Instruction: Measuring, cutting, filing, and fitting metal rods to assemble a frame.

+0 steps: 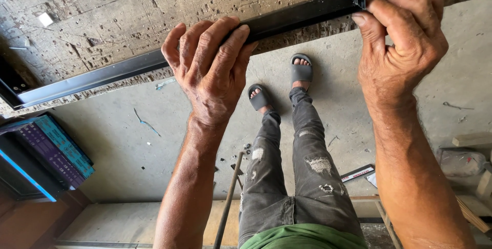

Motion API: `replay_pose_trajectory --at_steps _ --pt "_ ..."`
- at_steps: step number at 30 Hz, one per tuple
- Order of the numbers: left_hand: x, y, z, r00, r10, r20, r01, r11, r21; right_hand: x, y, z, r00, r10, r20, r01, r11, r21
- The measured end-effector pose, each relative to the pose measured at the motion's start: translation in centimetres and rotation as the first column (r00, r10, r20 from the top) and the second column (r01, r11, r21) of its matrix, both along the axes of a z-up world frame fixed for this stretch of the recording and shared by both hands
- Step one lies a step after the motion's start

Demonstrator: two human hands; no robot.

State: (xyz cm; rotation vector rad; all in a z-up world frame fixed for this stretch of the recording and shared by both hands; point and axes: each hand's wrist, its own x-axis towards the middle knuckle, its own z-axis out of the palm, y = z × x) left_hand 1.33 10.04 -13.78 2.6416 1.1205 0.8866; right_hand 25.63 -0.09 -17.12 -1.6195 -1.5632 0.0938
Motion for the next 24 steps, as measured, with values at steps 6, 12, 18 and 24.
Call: replay_pose_trajectory --at_steps 6,12,18,24 --pt "-0.02 -0.14 0.16 1.0 0.004 -0.027 -0.004 1.0 -0.009 0.66 -0.36 -0.57 0.999 0.033 0.009 -0.033 0.999 -0.005" --pt "-0.04 -0.18 0.39 0.999 -0.002 -0.054 0.001 1.0 -0.017 0.8 -0.25 -0.48 0.998 0.055 -0.006 -0.055 0.998 0.001" --pt "0.02 -0.01 0.63 0.998 -0.016 -0.055 0.017 1.0 0.013 1.03 -0.44 -0.49 0.998 0.061 0.002 -0.061 0.998 -0.026" --pt "-0.03 -0.04 0.65 0.998 -0.017 -0.056 0.018 0.999 0.026 0.9 -0.26 -0.3 0.999 0.053 -0.003 -0.053 0.999 -0.007"
